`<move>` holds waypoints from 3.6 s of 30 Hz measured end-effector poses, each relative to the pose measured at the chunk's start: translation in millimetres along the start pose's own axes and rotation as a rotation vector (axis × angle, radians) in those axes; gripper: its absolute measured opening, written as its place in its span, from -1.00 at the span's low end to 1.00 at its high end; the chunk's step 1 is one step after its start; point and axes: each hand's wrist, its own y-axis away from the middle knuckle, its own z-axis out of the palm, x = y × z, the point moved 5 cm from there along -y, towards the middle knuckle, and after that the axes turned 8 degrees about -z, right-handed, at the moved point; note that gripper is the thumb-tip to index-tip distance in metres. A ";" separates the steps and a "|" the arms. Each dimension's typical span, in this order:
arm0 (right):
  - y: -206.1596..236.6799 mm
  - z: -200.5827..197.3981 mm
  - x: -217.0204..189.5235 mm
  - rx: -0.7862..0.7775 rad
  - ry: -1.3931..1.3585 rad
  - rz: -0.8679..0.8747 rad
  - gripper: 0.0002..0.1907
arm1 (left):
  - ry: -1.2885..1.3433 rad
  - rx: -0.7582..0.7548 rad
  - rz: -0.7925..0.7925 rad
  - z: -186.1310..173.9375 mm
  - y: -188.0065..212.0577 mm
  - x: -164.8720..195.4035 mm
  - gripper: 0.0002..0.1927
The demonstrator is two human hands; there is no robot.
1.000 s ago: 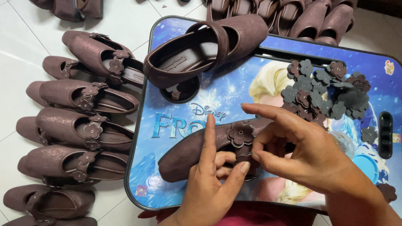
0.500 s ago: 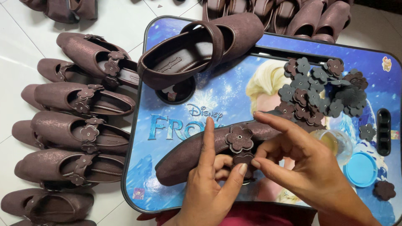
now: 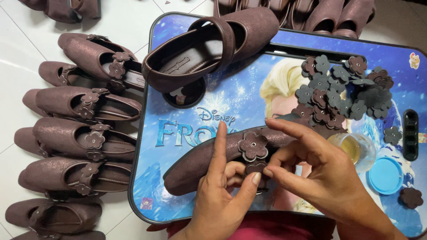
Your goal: The person applies glue to small flower-shaped embellishments and attaches them to the straps of brown children's shoes. They repeat this process for multiple shoes, placing finished pairs aside.
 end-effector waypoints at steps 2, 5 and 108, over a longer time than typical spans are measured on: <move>1.1 0.7 0.5 -0.001 0.000 -0.008 -0.21 | 0.024 -0.001 0.006 0.8 -0.1 -1.1 0.05; 3.3 1.2 2.3 -0.012 0.066 -0.006 -0.19 | 0.015 -0.003 0.000 1.3 0.7 -3.0 0.04; -17.9 34.2 14.5 -0.130 0.396 -0.251 0.14 | -0.018 0.041 -0.136 -33.5 -29.1 28.8 -0.13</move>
